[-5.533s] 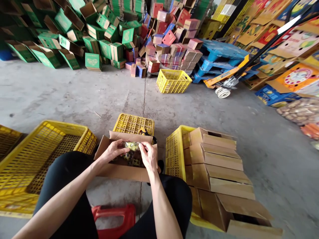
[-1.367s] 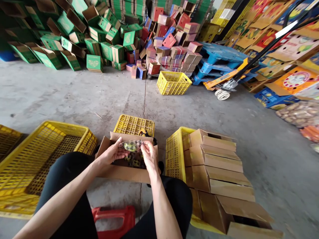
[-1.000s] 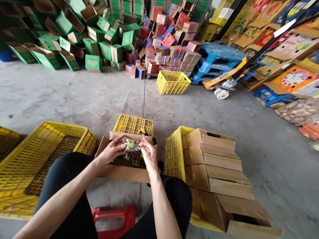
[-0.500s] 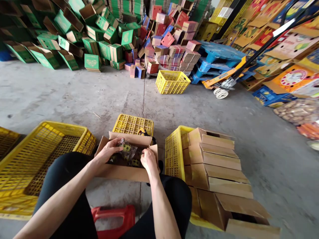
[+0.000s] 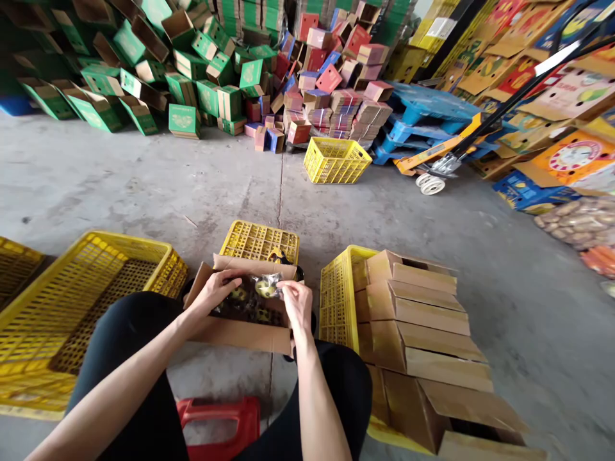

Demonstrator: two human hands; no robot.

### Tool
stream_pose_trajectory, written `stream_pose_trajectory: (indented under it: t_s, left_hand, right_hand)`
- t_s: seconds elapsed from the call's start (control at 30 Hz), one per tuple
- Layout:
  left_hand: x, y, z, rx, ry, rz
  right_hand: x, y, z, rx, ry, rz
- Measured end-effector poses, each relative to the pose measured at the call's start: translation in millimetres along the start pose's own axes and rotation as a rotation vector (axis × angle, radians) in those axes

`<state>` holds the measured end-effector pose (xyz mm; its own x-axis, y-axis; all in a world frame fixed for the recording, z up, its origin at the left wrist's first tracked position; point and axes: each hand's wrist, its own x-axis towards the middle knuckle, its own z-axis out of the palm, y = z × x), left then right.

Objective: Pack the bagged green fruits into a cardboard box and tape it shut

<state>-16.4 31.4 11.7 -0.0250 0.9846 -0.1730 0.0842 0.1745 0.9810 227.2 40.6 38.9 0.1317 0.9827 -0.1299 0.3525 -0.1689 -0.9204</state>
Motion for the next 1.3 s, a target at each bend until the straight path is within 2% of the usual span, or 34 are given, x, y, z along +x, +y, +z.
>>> stream_pose_trajectory:
  t_s: [0.1, 0.17, 0.23, 0.43, 0.8, 1.13, 1.3]
  left_hand:
    - [-5, 13, 5, -0.232, -0.156, -0.093]
    - [-8, 17, 9, -0.370, -0.266, -0.164]
    - [-9, 18, 12, -0.443, -0.318, -0.197]
    - [-7, 12, 13, -0.481, -0.177, -0.199]
    - [-4, 9, 9, -0.463, -0.100, -0.172]
    - [-2, 5, 10, -0.473, -0.040, -0.184]
    - [0, 4, 14, -0.546, -0.095, -0.338]
  right_hand:
    - [-1, 1, 1, 0.352, 0.049, 0.106]
    - [-3, 1, 4, 0.452, 0.069, 0.128]
    - [-5, 0, 8, 0.485, 0.067, 0.124]
    - [-9, -2, 10, 0.470, -0.058, 0.128]
    - [-11, -3, 17, 0.589, -0.321, 0.259]
    - [-9, 6, 19, 0.619, -0.226, 0.207]
    - [-6, 8, 18, 0.608, -0.174, 0.153]
